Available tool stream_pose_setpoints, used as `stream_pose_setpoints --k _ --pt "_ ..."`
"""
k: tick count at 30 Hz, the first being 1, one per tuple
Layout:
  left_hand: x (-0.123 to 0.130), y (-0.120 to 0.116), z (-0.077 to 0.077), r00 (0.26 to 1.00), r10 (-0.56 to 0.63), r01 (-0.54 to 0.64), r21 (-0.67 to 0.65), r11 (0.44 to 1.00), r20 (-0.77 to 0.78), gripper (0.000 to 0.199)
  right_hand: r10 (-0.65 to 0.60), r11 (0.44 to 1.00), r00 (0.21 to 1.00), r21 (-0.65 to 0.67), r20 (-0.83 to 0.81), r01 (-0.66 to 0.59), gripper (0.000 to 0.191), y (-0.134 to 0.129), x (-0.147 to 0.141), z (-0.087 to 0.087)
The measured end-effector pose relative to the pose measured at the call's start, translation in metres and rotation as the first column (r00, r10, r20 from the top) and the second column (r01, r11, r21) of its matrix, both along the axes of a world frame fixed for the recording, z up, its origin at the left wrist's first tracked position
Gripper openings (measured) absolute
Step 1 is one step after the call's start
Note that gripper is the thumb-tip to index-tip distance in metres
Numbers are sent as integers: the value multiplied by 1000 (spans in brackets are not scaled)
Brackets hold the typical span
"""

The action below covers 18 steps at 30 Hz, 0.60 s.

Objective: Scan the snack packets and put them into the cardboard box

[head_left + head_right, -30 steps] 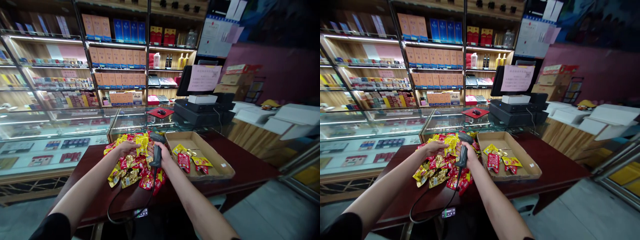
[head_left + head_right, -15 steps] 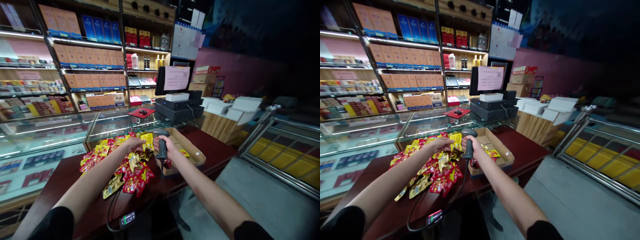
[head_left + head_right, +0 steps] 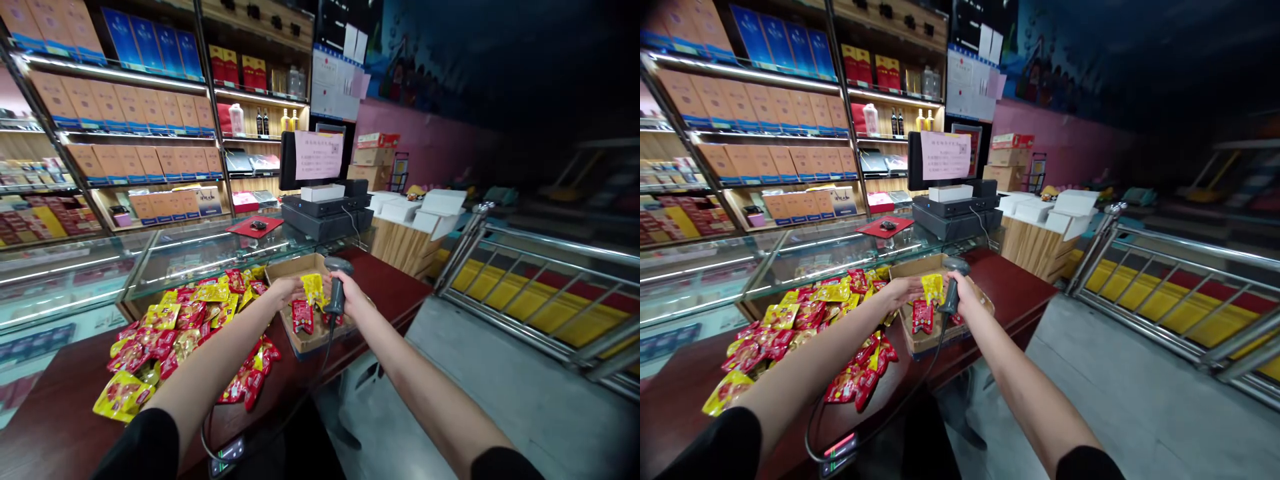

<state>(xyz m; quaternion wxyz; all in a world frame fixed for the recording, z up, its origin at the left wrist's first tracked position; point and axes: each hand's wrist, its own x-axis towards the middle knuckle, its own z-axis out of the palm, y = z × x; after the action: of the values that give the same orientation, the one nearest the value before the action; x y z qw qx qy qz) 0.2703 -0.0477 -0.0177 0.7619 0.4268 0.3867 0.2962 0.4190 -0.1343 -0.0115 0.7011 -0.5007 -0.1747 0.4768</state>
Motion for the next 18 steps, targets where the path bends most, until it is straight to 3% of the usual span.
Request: stream_pose_setpoints --k 4,9,14,18 --pt "-10 6 5 993 102 -100 29 995 -64 23 -28 998 997 -52 -71 25 4 3 -3 3" --pt "-52 16 19 990 135 -132 58 989 -41 25 73 997 990 -12 -118 -75 7 12 -26 7" --pt "-134 11 39 997 74 -71 183 981 -8 34 211 976 963 91 -168 -198 9 11 -73 20" --pt "-214 -9 39 977 55 22 351 936 -207 47 319 941 928 176 -192 -288 8 4 -122 28"
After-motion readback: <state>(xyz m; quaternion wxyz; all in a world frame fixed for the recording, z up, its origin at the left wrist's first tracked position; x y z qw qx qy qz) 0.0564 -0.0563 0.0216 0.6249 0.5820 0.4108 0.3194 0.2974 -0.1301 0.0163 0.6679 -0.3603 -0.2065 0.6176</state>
